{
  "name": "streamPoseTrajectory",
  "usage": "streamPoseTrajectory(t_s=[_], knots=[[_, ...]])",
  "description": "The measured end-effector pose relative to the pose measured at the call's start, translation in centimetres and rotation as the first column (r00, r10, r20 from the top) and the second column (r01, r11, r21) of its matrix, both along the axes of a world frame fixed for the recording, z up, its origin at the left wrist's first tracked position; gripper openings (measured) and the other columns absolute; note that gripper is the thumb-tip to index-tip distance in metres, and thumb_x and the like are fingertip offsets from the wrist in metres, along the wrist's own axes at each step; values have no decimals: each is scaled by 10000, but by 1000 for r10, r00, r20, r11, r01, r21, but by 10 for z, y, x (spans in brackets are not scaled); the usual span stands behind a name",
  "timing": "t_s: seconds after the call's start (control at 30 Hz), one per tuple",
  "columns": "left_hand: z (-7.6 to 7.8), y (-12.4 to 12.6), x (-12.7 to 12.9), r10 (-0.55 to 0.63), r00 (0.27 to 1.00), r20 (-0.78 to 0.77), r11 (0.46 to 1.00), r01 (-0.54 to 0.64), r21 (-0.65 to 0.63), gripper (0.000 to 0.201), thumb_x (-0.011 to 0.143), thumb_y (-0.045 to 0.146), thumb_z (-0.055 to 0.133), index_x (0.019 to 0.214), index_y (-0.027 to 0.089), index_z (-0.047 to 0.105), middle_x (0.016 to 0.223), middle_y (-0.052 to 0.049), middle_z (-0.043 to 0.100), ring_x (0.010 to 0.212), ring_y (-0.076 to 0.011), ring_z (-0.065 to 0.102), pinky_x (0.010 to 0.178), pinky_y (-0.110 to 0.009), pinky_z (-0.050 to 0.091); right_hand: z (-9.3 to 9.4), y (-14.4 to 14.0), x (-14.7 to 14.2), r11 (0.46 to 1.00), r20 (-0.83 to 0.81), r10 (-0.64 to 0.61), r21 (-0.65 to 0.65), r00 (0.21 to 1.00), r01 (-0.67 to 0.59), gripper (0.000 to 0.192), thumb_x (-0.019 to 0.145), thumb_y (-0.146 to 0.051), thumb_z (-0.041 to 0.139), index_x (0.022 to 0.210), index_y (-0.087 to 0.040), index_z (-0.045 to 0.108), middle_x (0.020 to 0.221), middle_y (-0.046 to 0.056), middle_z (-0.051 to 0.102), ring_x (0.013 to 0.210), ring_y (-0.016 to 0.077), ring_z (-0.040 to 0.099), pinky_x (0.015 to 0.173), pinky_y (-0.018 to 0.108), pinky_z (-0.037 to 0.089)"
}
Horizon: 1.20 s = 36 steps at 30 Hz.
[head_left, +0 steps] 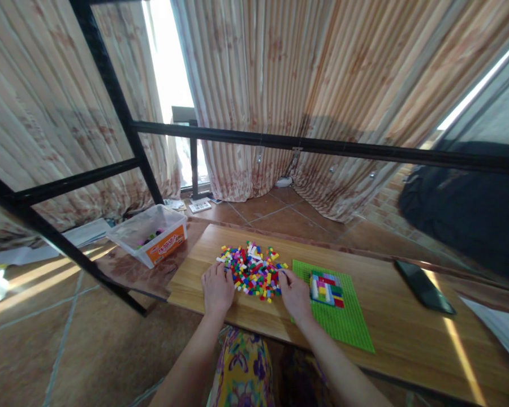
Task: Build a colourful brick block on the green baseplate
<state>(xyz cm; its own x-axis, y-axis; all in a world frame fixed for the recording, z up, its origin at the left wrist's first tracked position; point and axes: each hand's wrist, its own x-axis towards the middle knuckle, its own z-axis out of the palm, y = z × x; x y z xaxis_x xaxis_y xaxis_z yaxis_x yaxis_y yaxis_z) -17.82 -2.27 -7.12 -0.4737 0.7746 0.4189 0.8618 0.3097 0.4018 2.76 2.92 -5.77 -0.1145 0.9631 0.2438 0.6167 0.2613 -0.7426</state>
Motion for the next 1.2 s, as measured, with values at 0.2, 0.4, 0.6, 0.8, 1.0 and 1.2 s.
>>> streamPoseTrajectory(t_s=[0.2, 0.4, 0.6, 0.8, 1.0, 1.2], knots=[[1, 0, 0, -6, 1000, 5, 1000, 6, -3, 300, 911, 269, 451, 1108, 136, 634, 1171, -149, 642, 1138, -284, 554, 961, -438, 416, -5, 2, 0, 999, -19, -7, 39, 1000, 7, 407, 904, -413, 380, 1062, -193, 684, 946, 86, 739, 837, 221, 675, 761, 328, 484], [-2, 1, -1, -1, 1000, 3, 1000, 1, 12, 300, 914, 274, 439, 1097, 147, 640, 1161, -147, 647, 1135, -287, 555, 969, -444, 411, -5, 0, -2, 999, 29, -30, 38, 999, 29, 351, 897, -363, 400, 1043, -199, 674, 867, 71, 727, 787, 216, 667, 721, 323, 476], [-1, 1, -2, -2, 1000, 12, 1000, 2, -6, 316, 911, 275, 443, 1116, 131, 635, 1172, -146, 646, 1137, -278, 559, 983, -435, 407, -6, 2, -7, 992, -35, 31, 122, 999, -26, 309, 887, -327, 437, 996, -186, 689, 945, 85, 692, 854, 195, 631, 791, 322, 476], [-2, 3, -6, -10, 1000, 6, 999, 10, -31, 330, 910, 284, 443, 1122, 123, 638, 1194, -147, 640, 1139, -276, 563, 980, -424, 409, 5, -5, -9, 994, -174, 20, 106, 985, -2, 310, 898, -339, 431, 965, -173, 683, 943, 104, 680, 866, 202, 624, 797, 330, 478], [-2, 6, -9, -18, 999, -29, 999, 17, -41, 372, 921, 325, 414, 1113, 105, 644, 1177, -155, 646, 1120, -291, 567, 970, -430, 412, 9, -33, 11, 994, -408, -10, -107, 913, -37, 336, 896, -405, 430, 992, -187, 666, 818, 62, 695, 702, 183, 648, 651, 294, 504], [1, 7, -10, -30, 999, -40, 997, 27, -76, 404, 924, 342, 387, 1133, 105, 638, 1179, -162, 640, 1107, -288, 569, 955, -423, 418, -3, -56, 60, 987, -387, -141, -128, 911, 98, 363, 857, -410, 491, 1094, -194, 661, 784, 48, 689, 634, 162, 602, 582, 272, 470]])
